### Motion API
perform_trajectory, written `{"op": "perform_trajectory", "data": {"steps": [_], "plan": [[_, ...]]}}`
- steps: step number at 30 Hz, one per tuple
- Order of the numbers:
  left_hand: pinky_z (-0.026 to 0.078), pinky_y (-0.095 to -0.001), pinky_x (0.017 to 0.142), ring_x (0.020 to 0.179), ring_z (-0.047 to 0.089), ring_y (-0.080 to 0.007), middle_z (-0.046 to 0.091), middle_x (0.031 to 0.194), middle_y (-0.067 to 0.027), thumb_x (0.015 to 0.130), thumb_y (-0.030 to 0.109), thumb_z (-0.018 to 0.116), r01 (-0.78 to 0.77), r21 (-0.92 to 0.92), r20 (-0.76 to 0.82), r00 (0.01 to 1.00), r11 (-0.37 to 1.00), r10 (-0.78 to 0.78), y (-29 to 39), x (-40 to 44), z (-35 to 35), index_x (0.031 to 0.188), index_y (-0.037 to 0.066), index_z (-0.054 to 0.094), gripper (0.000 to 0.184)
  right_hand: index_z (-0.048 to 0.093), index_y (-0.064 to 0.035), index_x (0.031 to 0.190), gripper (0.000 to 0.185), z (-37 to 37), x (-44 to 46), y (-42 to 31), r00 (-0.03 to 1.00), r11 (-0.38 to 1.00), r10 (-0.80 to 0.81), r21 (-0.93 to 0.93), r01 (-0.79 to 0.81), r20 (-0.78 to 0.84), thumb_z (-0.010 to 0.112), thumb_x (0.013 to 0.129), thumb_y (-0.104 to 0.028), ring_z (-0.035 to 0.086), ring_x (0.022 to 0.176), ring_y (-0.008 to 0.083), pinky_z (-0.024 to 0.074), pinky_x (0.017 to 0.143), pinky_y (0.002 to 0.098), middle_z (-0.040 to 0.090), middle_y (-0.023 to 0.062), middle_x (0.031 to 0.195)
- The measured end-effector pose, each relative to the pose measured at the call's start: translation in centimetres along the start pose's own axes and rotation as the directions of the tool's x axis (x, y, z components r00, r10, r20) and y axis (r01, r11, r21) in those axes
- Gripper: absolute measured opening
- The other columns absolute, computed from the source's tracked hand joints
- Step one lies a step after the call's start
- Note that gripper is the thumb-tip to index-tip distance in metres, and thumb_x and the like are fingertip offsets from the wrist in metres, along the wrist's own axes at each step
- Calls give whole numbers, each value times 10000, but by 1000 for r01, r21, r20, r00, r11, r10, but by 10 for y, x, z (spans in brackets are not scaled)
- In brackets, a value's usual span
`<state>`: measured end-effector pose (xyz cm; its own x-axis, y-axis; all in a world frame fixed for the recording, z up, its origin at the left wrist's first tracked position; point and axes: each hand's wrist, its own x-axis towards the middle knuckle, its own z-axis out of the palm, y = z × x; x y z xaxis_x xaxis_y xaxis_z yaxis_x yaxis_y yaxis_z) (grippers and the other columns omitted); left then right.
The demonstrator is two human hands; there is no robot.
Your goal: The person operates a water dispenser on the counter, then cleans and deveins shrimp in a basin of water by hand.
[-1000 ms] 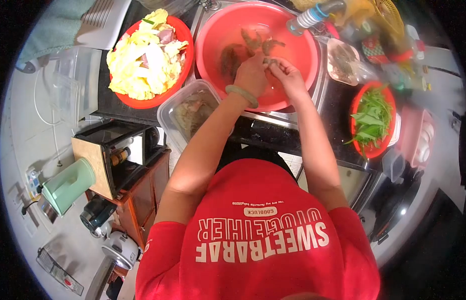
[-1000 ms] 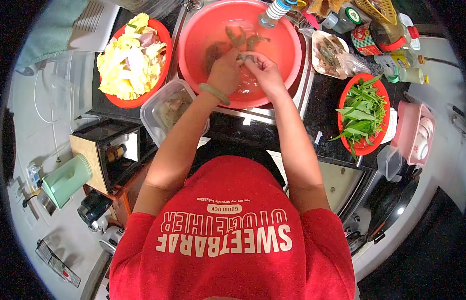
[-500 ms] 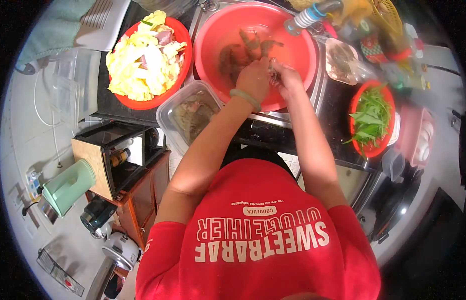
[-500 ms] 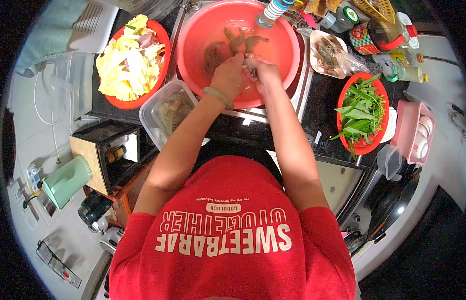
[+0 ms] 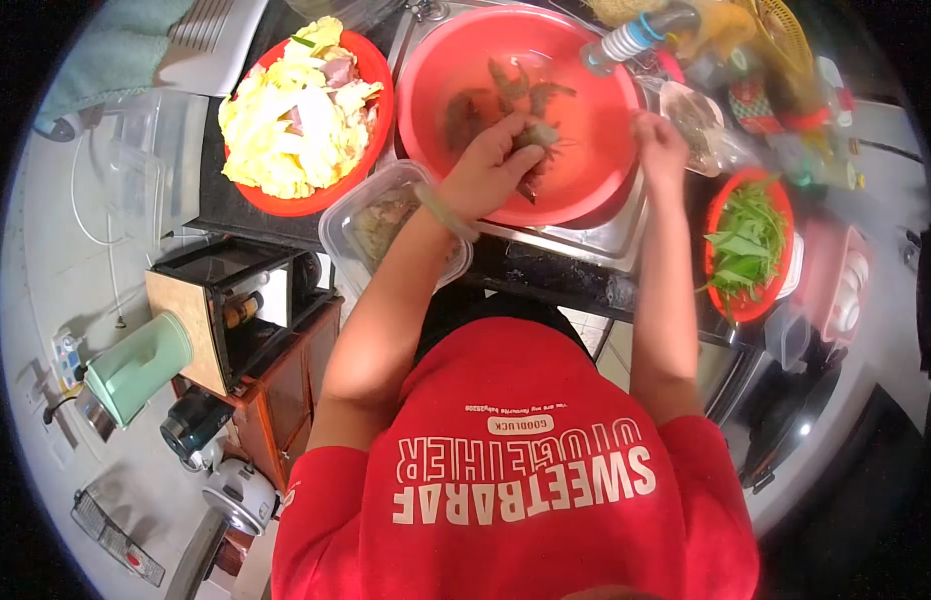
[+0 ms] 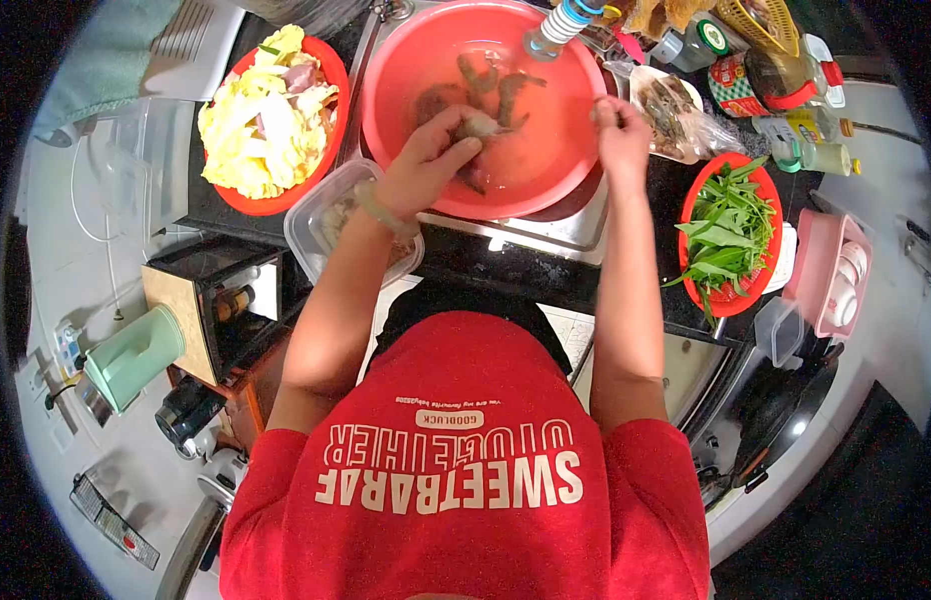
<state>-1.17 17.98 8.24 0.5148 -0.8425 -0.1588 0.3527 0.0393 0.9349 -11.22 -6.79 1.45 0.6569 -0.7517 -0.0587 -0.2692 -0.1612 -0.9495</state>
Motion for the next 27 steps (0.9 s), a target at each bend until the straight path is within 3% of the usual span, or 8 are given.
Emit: {"op": "perform_trajectory", "data": {"steps": [4, 8, 12, 13, 16, 19, 22, 27], "plan": [[450, -208, 635, 732, 514, -61, 534, 862, 12, 946, 94, 475, 63, -42, 1, 998, 997, -63, 34, -32, -8, 1092, 47, 536, 165, 682, -35, 951, 197, -45, 33, -14, 966, 924, -186, -366, 110, -178, 636, 853, -198, 635, 825, 183, 479, 781, 298, 688, 99, 890], [461, -238, 624, 686, 533, -103, 549, 799, -9, 926, 111, 515, 256, 280, -58, 967, 925, -250, 42, -75, -43, 1035, 32, 569, 145, 645, -55, 1068, 282, -77, 55, -1, 847, 401, -528, -897, 188, -59, 622, 799, -138, 571, 960, 349, 459, 840, 415, 602, 186, 1065], [481, -350, 668, 717, 592, -300, 597, 796, -118, 822, 111, 621, 132, 810, -173, 985, 572, 17, 8, -108, -63, 977, 30, 605, 176, 620, -37, 1031, 260, -32, 20, -40, 839, 581, -536, -762, 285, -96, 612, 780, -106, 546, 994, 359, 442, 843, 435, 589, 192, 1010], [481, -350, 668, 717, 592, -300, 597, 796, -118, 822, 111, 621, 136, 808, -179, 984, 573, 18, 0, -113, -63, 977, 30, 605, 176, 619, -34, 993, 214, -17, 19, -28, 742, 444, -670, -788, 427, 25, 602, 790, -100, 563, 930, 365, 462, 800, 433, 595, 189, 972], [471, -420, 738, 823, 571, -408, 602, 884, -177, 753, 86, 647, 281, 876, -327, 943, 393, 55, -10, -122, -62, 983, 45, 617, 236, 625, -30, 965, 192, 47, -10, -7, 911, 666, -338, -625, 408, 235, 586, 809, -135, 588, 885, 358, 480, 784, 432, 615, 178, 944], [462, -445, 769, 895, 565, -400, 599, 941, -176, 746, 58, 632, 376, 880, -420, 901, 290, 110, -11, -124, -60, 981, 47, 619, 235, 603, -38, 1014, 248, 100, -22, 11, 824, 664, -140, -565, 489, 549, 584, 810, -177, 597, 916, 353, 484, 814, 433, 613, 181, 1009], [460, -453, 773, 918, 560, -391, 589, 972, -174, 746, 60, 628, 410, 875, -444, 892, 257, 89, -10, -127, -63, 979, 53, 613, 233, 540, -43, 1126, 327, 144, -16, 78, 787, 383, -192, -694, 610, 586, 542, 830, -181, 609, 929, 347, 489, 821, 440, 605, 175, 1074], [463, -464, 762, 915, 570, -391, 603, 958, -179, 748, 112, 646, 458, 846, -471, 882, 272, -19, -11, -132, -69, 1013, 64, 601, 273, 443, -30, 1227, 404, 166, -39, 65, 842, 445, 212, -816, 369, 497, 508, 850, -158, 600, 970, 367, 489, 831, 450, 591, 205, 1104]]}}
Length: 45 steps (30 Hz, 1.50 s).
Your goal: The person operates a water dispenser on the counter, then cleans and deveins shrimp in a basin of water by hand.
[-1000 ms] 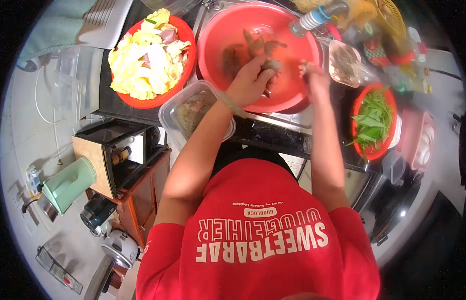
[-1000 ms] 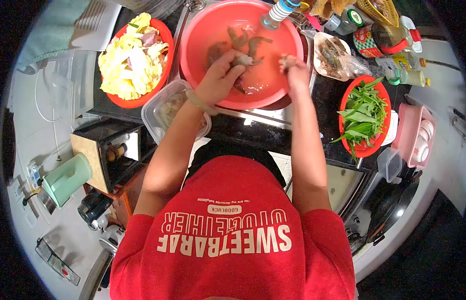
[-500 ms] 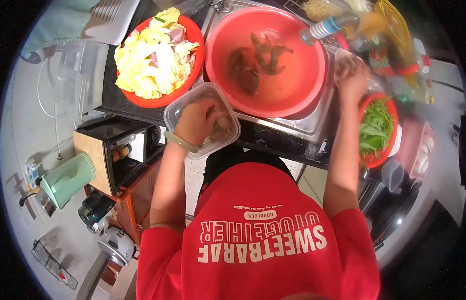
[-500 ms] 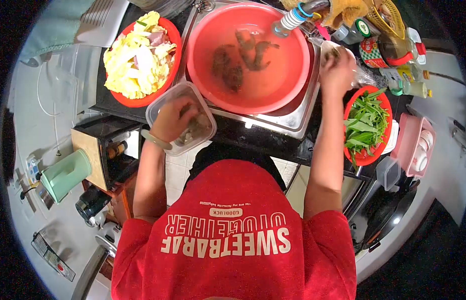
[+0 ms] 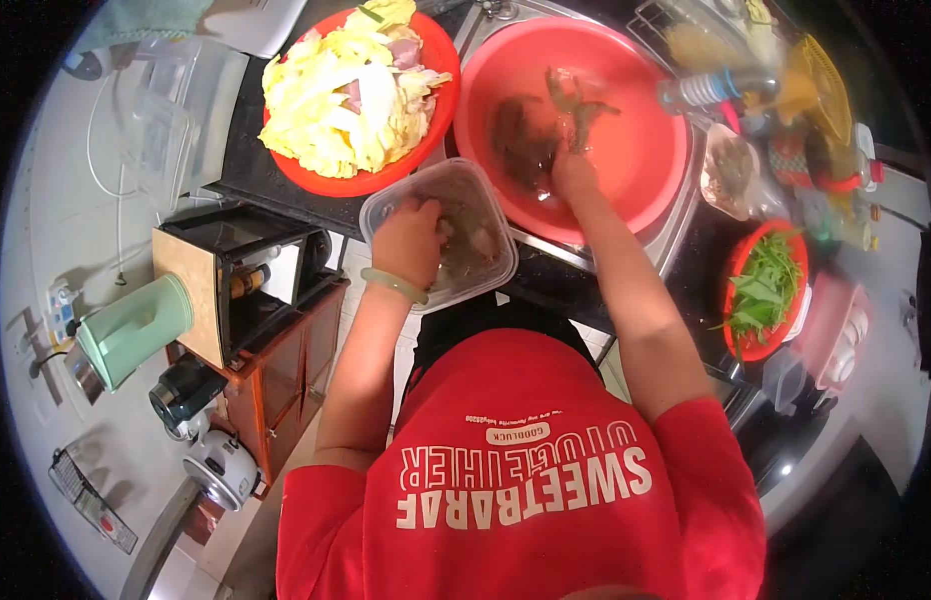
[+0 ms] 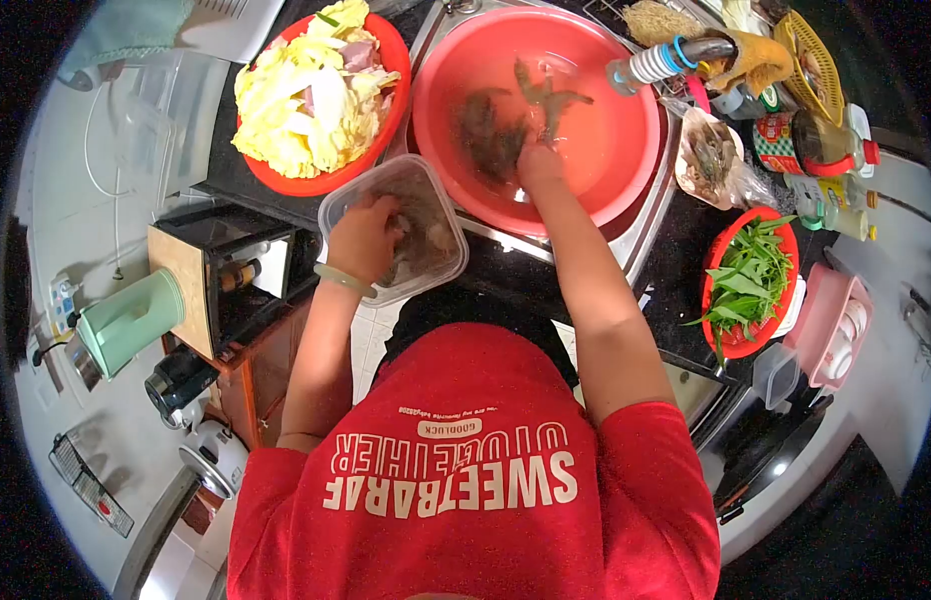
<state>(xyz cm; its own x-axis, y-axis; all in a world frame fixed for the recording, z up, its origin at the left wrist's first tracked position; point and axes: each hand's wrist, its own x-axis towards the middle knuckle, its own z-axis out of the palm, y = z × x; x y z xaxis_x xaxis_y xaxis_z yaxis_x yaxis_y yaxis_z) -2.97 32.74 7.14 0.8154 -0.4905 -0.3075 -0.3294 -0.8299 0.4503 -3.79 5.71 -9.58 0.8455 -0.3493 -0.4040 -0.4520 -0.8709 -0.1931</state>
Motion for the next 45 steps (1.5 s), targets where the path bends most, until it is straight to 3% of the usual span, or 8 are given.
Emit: {"op": "perform_trajectory", "data": {"steps": [5, 11, 16, 19, 22, 27, 29, 45], "plan": [[466, -466, 756, 896, 591, -374, 627, 926, -187, 754, 159, 660, 0, 24, 108, 994, 1000, -3, 3, 6, -5, 983, 51, 611, 258, 429, -7, 1241, 398, -25, -9, -5, 965, 998, 39, -66, -23, 261, 459, 866, -138, 586, 1014, 384, 484, 855, 452, 578, 223, 1145], [486, -408, 726, 825, 614, -327, 634, 882, -158, 742, 158, 680, -116, -105, 65, 990, 988, 123, 16, 12, -26, 951, 34, 609, 253, 428, -36, 1288, 431, 13, -1, 11, 998, 978, 39, -201, -46, -39, 406, 901, -223, 606, 1040, 273, 482, 862, 404, 612, 196, 1123], [500, -322, 658, 718, 638, -236, 644, 822, -141, 766, 120, 688, -198, -424, -35, 979, 884, 202, 39, 22, -39, 977, 10, 605, 253, 607, -49, 977, 279, 19, 8, 32, 966, 952, 10, 293, -89, 260, 453, 932, -276, 643, 853, 237, 501, 746, 390, 656, 141, 913], [507, -305, 652, 713, 650, -197, 658, 848, -141, 802, 137, 671, -198, -485, -75, 980, 852, 185, 62, 39, -35, 1011, -4, 605, 260, 607, -17, 974, 276, -39, -21, 24, 909, 400, -25, 837, -373, 416, 514, 931, -273, 603, 688, 158, 488, 627, 312, 635, 82, 780], [512, -321, 698, 764, 659, -221, 665, 878, -162, 813, 173, 664, -205, -539, -87, 978, 817, 188, 95, 68, -20, 1039, -19, 603, 303, 587, -3, 968, 246, -71, -47, 16, 963, 199, -11, 945, -262, 269, 539, 922, -239, 553, 631, 115, 461, 570, 278, 601, 55, 731], [502, -388, 759, 837, 654, -296, 662, 910, -193, 803, 248, 662, -117, -463, -32, 993, 879, 115, 131, 115, 35, 1044, -24, 602, 368, 550, 7, 974, 155, -81, -76, 4, 999, 362, 18, 932, 22, -31, 526, 888, -120, 600, 716, 200, 466, 619, 333, 611, 115, 826], [484, -425, 792, 877, 644, -326, 652, 939, -220, 803, 276, 647, -70, -431, 8, 997, 900, 82, 138, 123, 47, 1065, -21, 600, 398, 545, 12, 1034, 214, -79, -85, -1, 894, 702, -64, 617, 356, -443, 535, 833, -63, 595, 875, 330, 463, 715, 397, 587, 209, 972], [489, -443, 723, 865, 612, -411, 628, 924, -231, 783, -12, 593, -287, -484, -160, 958, 827, 239, 136, 111, 67, 1128, 31, 507, 358, 589, -17, 1092, 349, -138, -93, 35, 832, 864, -256, 271, 425, -491, 661, 763, -107, 533, 985, 354, 432, 875, 429, 602, 165, 1006]]}}
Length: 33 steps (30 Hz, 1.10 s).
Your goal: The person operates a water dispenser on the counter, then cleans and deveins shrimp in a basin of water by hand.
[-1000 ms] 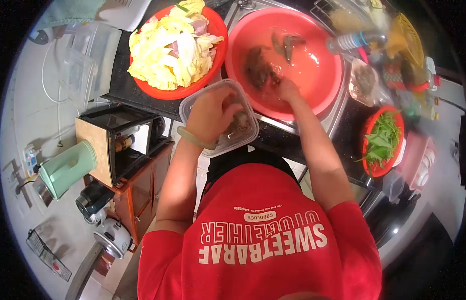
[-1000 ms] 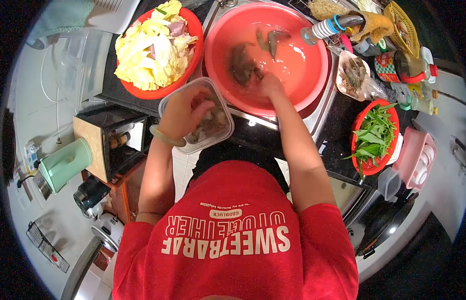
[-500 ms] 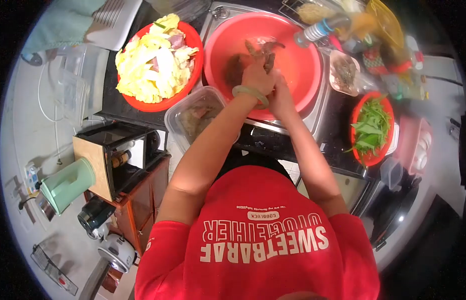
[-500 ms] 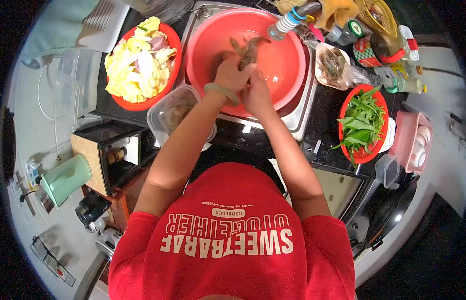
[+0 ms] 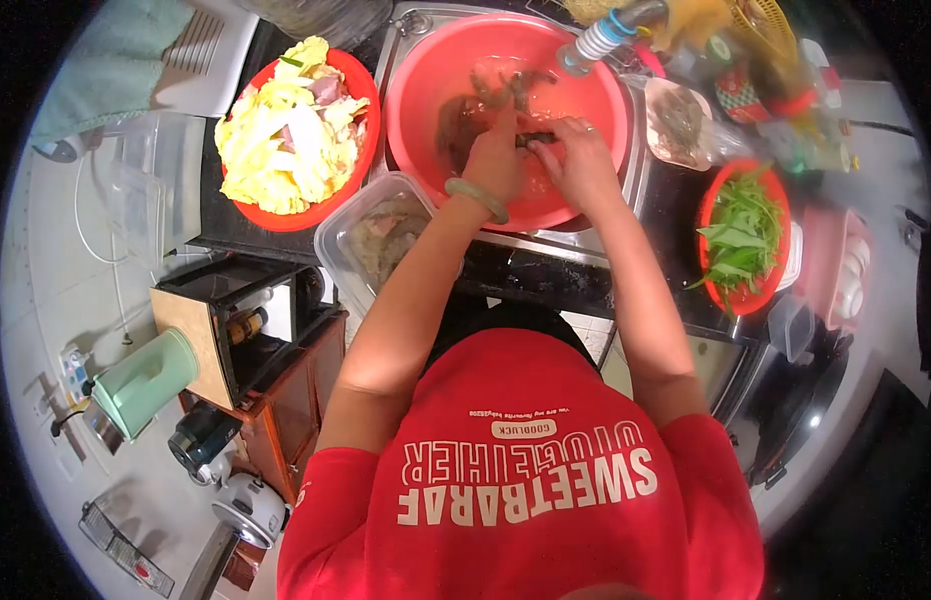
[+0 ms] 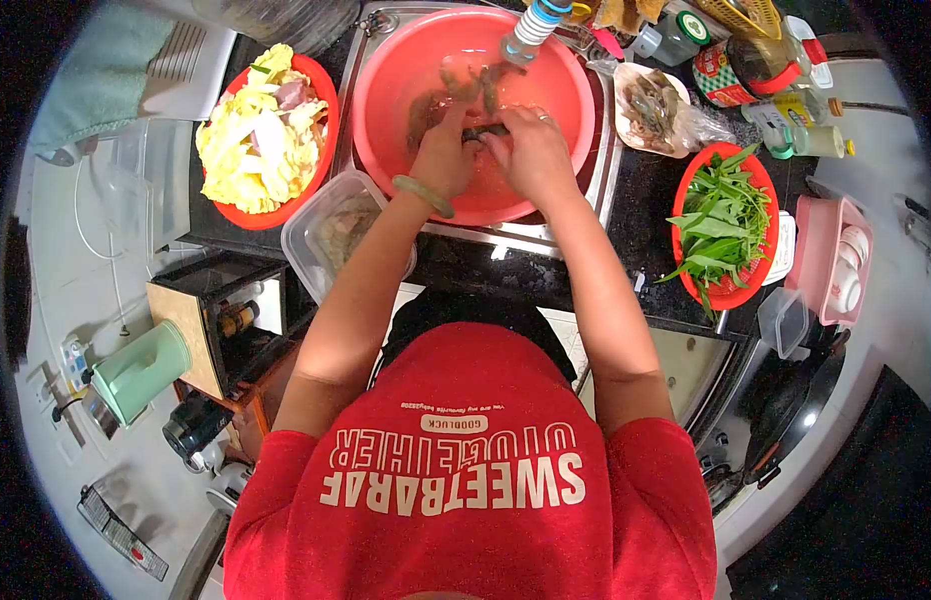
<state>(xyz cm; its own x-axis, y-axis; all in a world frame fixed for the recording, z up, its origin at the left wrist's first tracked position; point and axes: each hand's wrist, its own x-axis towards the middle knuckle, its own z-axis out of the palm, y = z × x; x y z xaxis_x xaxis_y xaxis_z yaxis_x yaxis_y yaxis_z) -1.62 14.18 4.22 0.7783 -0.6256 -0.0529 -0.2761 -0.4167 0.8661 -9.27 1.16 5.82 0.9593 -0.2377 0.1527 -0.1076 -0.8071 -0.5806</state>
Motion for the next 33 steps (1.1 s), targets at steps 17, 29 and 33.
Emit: {"op": "perform_trajectory", "data": {"steps": [17, 29, 33], "plan": [[468, -483, 751, 916, 585, -418, 625, 949, -219, 777, -1, 571, -76, 51, 102, 992, 996, 70, -9, -1, -2, 1167, 38, 452, 410, 628, -36, 976, 224, 5, 3, -5, 994, 994, -90, -58, 93, 55, 636, 769, -121, 558, 847, 316, 460, 748, 413, 603, 130, 838], [475, -437, 779, 918, 590, -388, 623, 956, -213, 743, 11, 565, -136, 173, 135, 984, 975, 114, -9, -1, 1, 1035, 10, 601, 294, 664, -33, 782, 135, 51, -2, 15, 870, 776, 481, 410, -479, 107, 587, 792, -143, 603, 619, 217, 478, 640, 306, 637, 104, 707], [481, -423, 792, 929, 594, -377, 626, 977, -203, 773, 4, 548, -249, 172, 36, 969, 953, 246, -19, 0, 7, 1082, -4, 590, 312, 660, -20, 787, 188, 48, -3, 18, 785, 339, 545, 778, -528, 295, 530, 862, -134, 580, 592, 128, 445, 561, 231, 636, 36, 693]]}}
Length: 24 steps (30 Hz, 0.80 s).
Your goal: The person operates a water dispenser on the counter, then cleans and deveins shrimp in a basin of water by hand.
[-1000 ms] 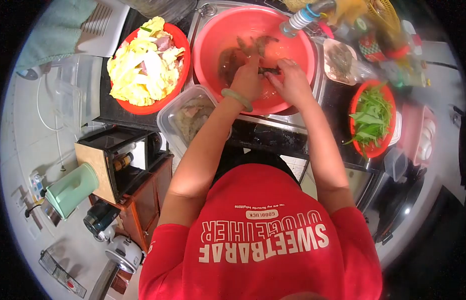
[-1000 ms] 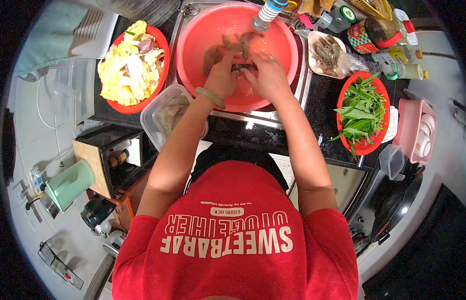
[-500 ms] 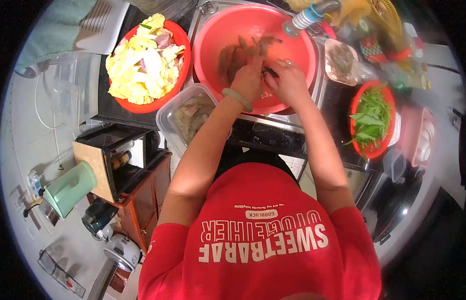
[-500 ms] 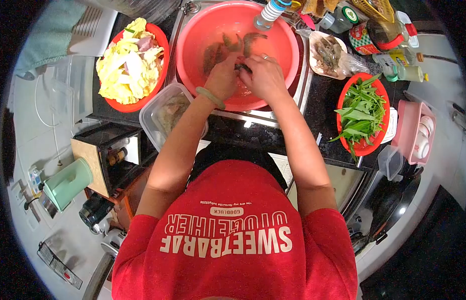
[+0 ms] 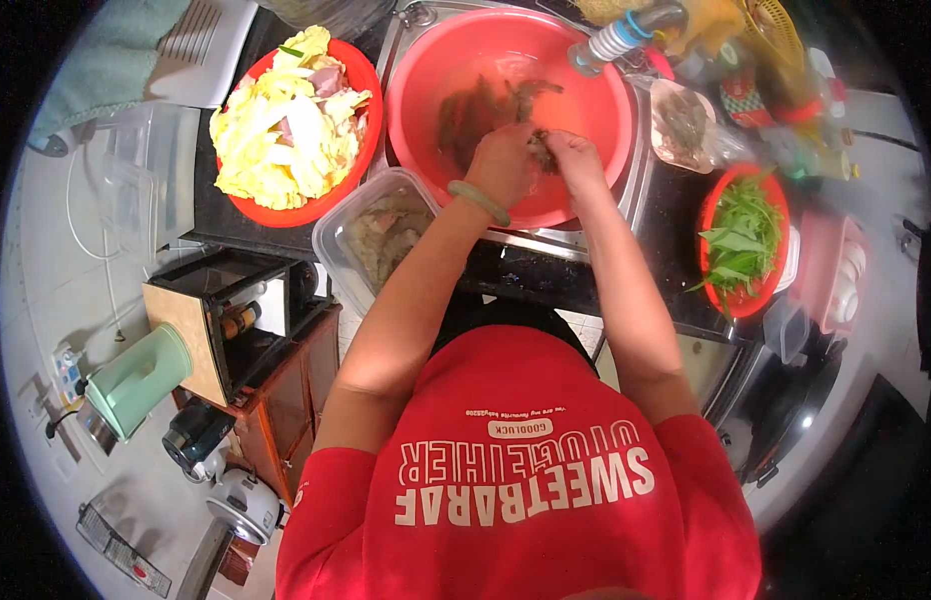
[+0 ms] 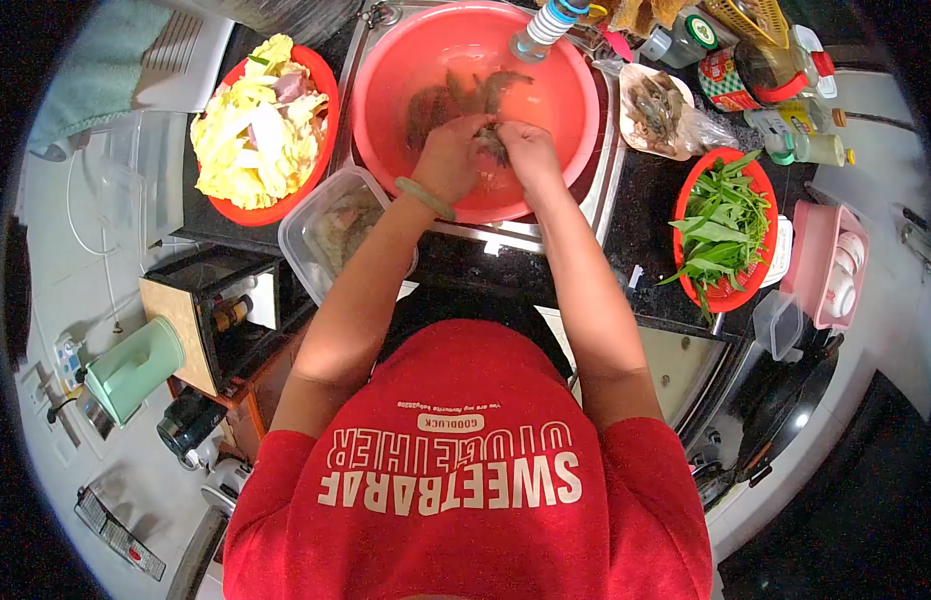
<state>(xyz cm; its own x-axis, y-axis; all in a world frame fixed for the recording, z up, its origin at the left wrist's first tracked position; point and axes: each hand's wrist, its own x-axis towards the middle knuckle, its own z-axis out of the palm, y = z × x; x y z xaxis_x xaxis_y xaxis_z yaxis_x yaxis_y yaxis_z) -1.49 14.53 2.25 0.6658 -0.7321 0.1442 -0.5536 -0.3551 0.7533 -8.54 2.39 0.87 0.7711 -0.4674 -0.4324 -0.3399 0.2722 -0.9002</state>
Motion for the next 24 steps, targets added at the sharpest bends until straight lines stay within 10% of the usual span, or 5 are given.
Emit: {"op": "perform_trajectory", "data": {"steps": [8, 24], "plan": [[491, -250, 718, 787, 592, -103, 628, 894, -72, 880, -41, 453, 205, -524, 119, 979, 827, -167, -6, 5, -2, 1184, -3, 550, 321, 628, -9, 928, 185, -1, -14, -28, 991, 914, 109, 383, -133, 84, 510, 915, -150, 572, 683, 68, 440, 612, 212, 642, 16, 794], [473, -342, 867, 1002, 611, -271, 603, 1121, -186, 836, -59, 456, 48, -329, -10, 998, 943, -55, -1, 2, -6, 1232, 10, 513, 406, 627, -46, 955, 154, -13, -11, -32, 942, 847, -265, -417, 330, 207, 663, 812, -86, 515, 655, 86, 425, 595, 248, 582, 33, 716]]}}
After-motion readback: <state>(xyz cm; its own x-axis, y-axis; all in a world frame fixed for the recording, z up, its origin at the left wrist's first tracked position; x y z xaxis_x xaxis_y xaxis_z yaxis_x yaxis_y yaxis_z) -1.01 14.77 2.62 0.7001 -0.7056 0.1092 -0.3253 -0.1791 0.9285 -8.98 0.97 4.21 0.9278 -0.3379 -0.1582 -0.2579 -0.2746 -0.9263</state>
